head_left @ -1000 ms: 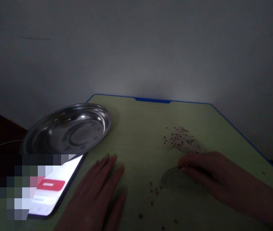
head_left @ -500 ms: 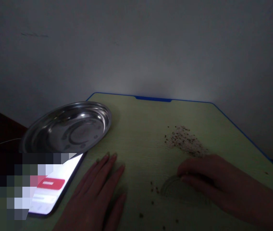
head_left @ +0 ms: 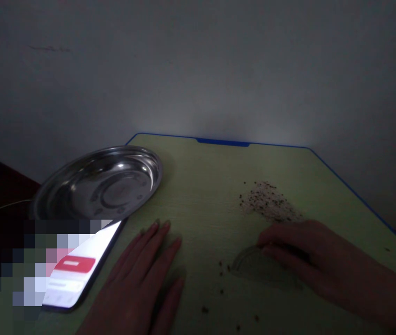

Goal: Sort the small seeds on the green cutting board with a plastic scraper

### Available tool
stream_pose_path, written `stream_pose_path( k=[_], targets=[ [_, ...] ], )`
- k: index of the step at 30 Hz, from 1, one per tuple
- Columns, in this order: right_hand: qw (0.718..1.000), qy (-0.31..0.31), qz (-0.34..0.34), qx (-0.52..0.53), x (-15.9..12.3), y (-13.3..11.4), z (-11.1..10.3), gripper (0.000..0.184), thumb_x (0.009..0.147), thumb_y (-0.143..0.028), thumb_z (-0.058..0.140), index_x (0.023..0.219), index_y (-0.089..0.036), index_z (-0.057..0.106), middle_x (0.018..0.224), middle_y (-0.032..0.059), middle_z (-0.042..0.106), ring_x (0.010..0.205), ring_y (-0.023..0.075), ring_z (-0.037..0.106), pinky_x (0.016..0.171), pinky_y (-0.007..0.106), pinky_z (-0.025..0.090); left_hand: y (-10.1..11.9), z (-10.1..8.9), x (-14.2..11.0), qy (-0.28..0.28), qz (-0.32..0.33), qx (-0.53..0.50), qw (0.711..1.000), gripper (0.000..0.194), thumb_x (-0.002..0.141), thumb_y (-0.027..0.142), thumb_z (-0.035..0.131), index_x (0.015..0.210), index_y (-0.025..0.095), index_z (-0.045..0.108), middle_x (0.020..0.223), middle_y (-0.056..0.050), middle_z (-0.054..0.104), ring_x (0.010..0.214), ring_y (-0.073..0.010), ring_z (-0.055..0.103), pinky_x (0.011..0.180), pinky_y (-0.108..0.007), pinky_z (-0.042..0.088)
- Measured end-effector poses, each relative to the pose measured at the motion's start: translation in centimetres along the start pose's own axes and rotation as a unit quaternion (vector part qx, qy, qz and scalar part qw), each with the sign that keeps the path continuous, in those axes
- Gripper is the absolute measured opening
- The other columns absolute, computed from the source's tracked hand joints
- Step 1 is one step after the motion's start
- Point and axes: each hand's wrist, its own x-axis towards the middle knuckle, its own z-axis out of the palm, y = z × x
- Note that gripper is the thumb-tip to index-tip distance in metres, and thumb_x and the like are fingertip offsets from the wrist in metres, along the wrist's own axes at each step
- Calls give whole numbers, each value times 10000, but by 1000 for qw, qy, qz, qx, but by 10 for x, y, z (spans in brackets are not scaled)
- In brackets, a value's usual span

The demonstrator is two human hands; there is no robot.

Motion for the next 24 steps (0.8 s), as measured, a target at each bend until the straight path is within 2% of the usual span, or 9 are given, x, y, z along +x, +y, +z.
stream_pose_path(
  k=[12,18,24],
  targets=[
    [999,40,-30,-13,3,-3,0,282,954,-323,413,946,-258,687,821,17,729,692,168,664,612,280,482,1,-3,2,-12,-12,-18,1000,513,891,449,436,1352,224,447,1445,-93,461,1253,-294,508,897,-474,542],
    [999,21,-32,-11,2,-4,0,272,959,-338,416,962,-272,680,825,7,723,704,163,664,630,281,485,0,-2,-1,-14,-10,-16,1000,526,887,449,438,1364,227,430,1460,-88,441,1269,-287,493,908,-472,535],
    [998,40,-37,-13,-2,-3,-2,298,957,-361,407,961,-265,689,840,19,731,711,175,671,605,285,491,-1,-1,-2,-13,-9,-15,1000,516,894,453,420,1359,228,434,1457,-82,445,1273,-280,489,908,-467,537]
  ],
)
